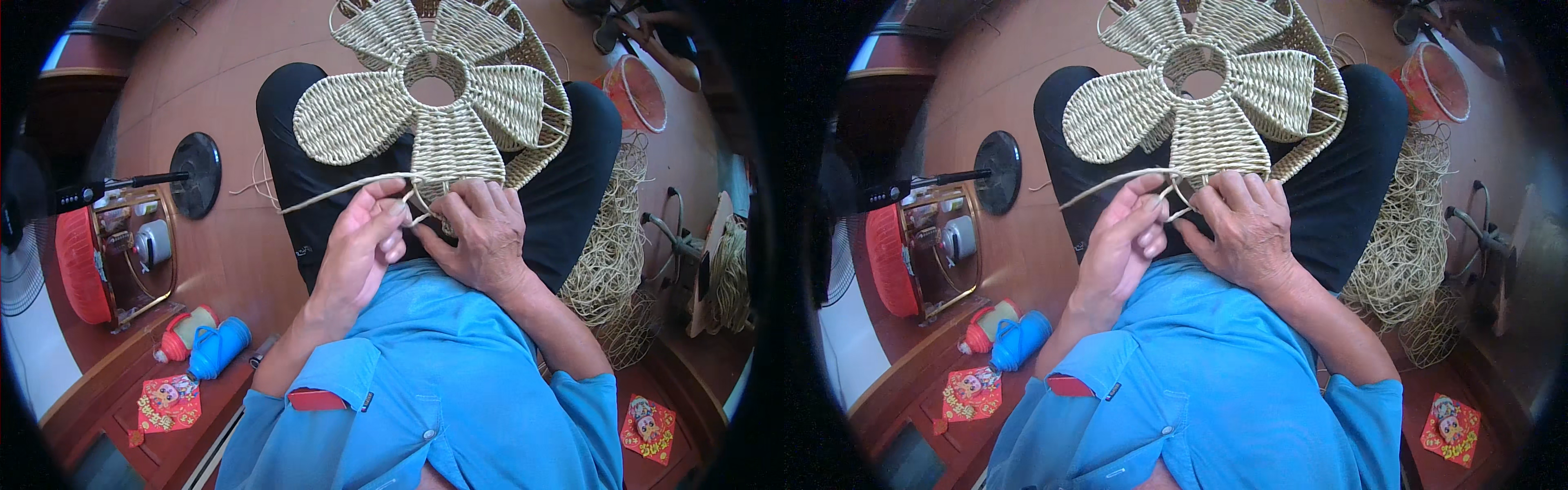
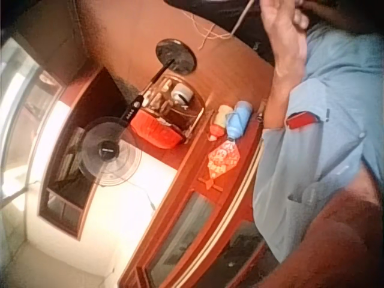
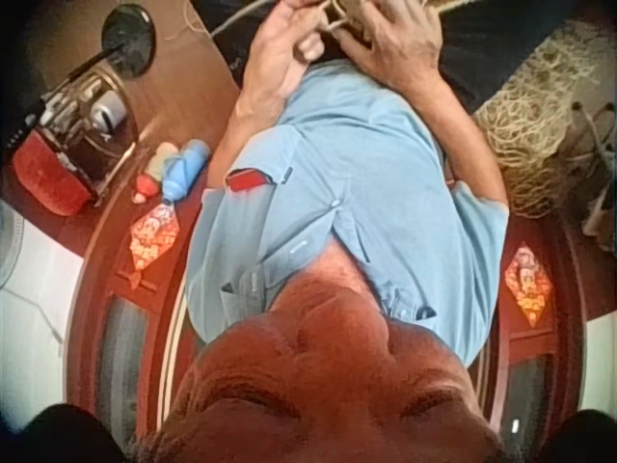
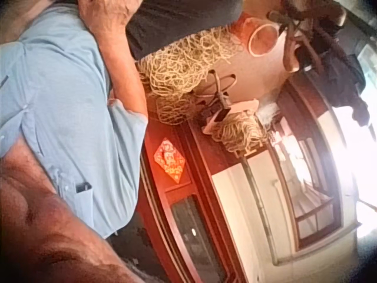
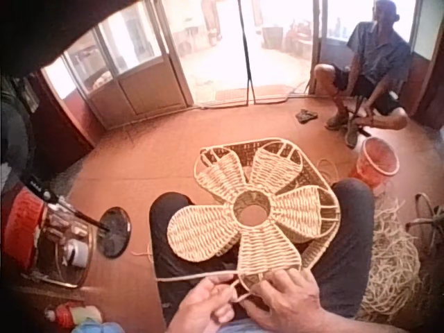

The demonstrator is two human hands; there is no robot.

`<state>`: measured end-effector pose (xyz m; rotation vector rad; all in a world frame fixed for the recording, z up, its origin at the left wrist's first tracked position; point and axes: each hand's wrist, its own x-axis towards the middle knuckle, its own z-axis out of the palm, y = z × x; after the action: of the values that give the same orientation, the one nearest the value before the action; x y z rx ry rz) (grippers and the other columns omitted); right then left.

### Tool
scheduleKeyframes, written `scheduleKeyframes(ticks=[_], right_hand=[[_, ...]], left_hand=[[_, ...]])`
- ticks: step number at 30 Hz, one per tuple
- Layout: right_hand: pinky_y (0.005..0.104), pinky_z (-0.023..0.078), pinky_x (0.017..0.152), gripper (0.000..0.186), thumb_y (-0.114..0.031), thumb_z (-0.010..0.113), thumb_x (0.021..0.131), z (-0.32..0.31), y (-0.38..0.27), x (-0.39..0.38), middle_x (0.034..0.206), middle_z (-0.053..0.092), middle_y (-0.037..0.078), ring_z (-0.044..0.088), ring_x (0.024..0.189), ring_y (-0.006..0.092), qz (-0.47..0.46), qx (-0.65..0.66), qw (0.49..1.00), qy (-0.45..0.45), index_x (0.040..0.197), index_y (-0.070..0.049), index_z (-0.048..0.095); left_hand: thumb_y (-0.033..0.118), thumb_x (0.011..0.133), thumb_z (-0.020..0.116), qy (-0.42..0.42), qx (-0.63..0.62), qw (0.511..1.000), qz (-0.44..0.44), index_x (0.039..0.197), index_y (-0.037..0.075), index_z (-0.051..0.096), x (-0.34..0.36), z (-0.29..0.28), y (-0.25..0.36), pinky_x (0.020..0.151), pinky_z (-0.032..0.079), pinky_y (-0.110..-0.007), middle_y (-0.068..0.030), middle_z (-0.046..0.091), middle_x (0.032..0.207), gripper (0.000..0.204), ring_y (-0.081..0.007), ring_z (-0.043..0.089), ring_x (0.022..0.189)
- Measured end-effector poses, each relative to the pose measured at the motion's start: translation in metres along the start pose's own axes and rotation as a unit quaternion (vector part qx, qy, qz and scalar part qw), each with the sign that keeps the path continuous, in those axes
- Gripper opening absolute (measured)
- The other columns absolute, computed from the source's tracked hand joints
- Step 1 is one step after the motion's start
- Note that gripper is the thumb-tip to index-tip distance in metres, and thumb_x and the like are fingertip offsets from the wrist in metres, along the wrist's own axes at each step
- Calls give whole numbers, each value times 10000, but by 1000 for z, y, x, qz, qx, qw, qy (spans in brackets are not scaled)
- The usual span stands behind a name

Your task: Weaving straw or plant fibers into a flower-shaped basket base.

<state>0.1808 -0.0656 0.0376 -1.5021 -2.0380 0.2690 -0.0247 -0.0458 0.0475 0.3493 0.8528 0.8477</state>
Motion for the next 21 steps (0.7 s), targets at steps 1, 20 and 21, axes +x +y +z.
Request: scheduleKeyframes(ticks=[1, 20, 21], right_hand=[[410, 422, 765, 293, -330, 872, 775, 2, 0, -1, 983, 605, 14, 618, 896, 218, 0, -15, 1000, 5, 951, -163, 707], [405, 425, 681, 203, -229, 824, 843, 11, 12, 7, 833, 541, 25, 594, 760, 222, -42, 50, 996, 64, 809, -144, 643], [405, 425, 681, 203, -229, 824, 843, 7, 12, 4, 833, 541, 25, 594, 760, 222, -29, 36, 997, 61, 809, -144, 643]], left_hand=[[135, 1088, 702, 8, 13, 1000, -13, 1429, 18, 537, -10, 8, 6, 615, 423, -215, -11, 632, 968, 397, -27, 492, 705], [344, 1030, 720, 540, 405, 738, -17, 1230, 78, 774, -399, -530, 322, 754, 534, -428, -57, 787, 976, 337, -221, 686, 824], [345, 1039, 702, 544, 656, 517, -77, 1220, 60, 781, -355, -518, 330, 799, 550, -441, -75, 791, 989, 346, -251, 708, 871]])
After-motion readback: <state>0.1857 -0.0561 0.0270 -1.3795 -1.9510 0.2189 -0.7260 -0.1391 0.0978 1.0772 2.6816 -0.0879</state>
